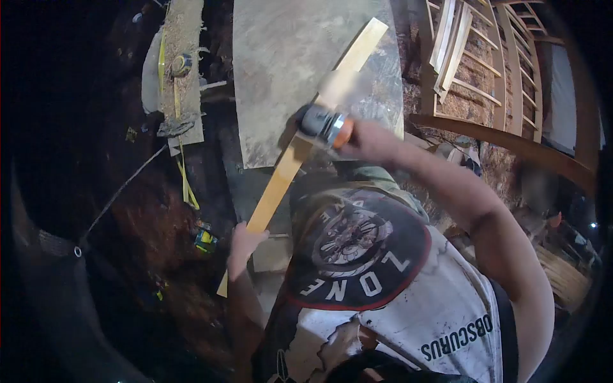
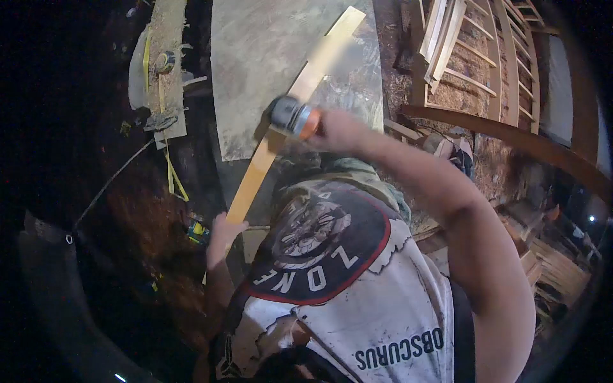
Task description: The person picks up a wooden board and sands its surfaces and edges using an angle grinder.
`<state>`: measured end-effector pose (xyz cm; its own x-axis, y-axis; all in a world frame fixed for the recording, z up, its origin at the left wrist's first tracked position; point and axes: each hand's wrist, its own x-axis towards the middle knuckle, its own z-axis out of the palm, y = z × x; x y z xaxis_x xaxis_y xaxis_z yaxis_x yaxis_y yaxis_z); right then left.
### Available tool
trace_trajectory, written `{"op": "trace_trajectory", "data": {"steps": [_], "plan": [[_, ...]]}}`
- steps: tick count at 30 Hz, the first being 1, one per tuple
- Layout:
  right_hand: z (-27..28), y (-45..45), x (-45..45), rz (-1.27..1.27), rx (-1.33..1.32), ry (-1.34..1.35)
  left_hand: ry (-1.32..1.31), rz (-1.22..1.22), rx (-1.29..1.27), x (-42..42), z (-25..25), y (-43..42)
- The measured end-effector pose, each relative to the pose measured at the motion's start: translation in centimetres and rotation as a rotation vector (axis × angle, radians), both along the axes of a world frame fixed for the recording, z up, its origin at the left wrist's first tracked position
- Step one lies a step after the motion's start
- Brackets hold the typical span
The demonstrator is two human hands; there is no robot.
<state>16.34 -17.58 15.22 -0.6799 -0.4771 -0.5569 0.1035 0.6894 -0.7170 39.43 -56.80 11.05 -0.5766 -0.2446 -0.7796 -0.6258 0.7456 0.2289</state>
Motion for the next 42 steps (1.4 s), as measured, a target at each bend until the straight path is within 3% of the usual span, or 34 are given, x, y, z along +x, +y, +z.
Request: {"op": "trace_trajectory", "data": {"steps": [1,4,6,7,11,13,17,23,25,29,34,37,40,42], "plan": [[-2.1,-0.6,1.8,0.038,0.023,0.107,0.013,0.002,0.015,0.1,0.0,0.0],[-1.7,-0.5,1.9,0.081,0.133,0.09,-0.008,-0.045,-0.043,0.0,-0.5,0.2],[-2.8,1.7,-0.2,0.02,0.114,0.101,0.027,-0.027,-0.039,-0.2,0.1,0.4],[-2.4,3.1,-1.7,-0.059,-0.102,0.082,0.06,0.0,-0.042,-0.3,0.4,0.5],[-5.2,8.0,-7.6,-0.2,-0.086,0.168,-0.048,0.015,-0.034,-0.9,0.8,0.3],[-2.5,8.6,-10.3,-0.246,0.012,0.096,-0.019,-0.035,-0.117,-0.4,0.6,0.3],[-4.8,11.6,-13.0,-0.276,-0.031,0.253,-0.009,-0.06,-0.117,1.4,-1.9,-2.2],[-3.6,14.1,-14.4,-0.35,0.12,0.281,0.354,-0.133,-0.186,3.4,-4.4,-4.1],[-5.0,14.7,-14.7,-0.353,0.037,0.353,0.153,-0.074,-0.141,3.9,-5.8,-5.9],[-3.8,14.2,-14.3,-0.404,0.059,0.368,0.076,0.035,-0.065,4.5,-9.9,-9.5],[-5.3,14.0,-12.7,-0.424,0.09,0.312,0.103,0.003,-0.014,4.8,-12.8,-11.2],[-5.4,12.6,-11.9,-0.401,0.075,0.232,0.124,-0.053,0.065,2.8,-8.7,-8.9],[-6.3,10.9,-11.7,-0.337,0.005,0.207,0.25,-0.124,0.021,3.1,-7.8,-7.2],[-5.0,10.2,-11.8,-0.299,0.014,0.18,0.182,-0.151,-0.039,1.5,-4.9,-4.2]]}}
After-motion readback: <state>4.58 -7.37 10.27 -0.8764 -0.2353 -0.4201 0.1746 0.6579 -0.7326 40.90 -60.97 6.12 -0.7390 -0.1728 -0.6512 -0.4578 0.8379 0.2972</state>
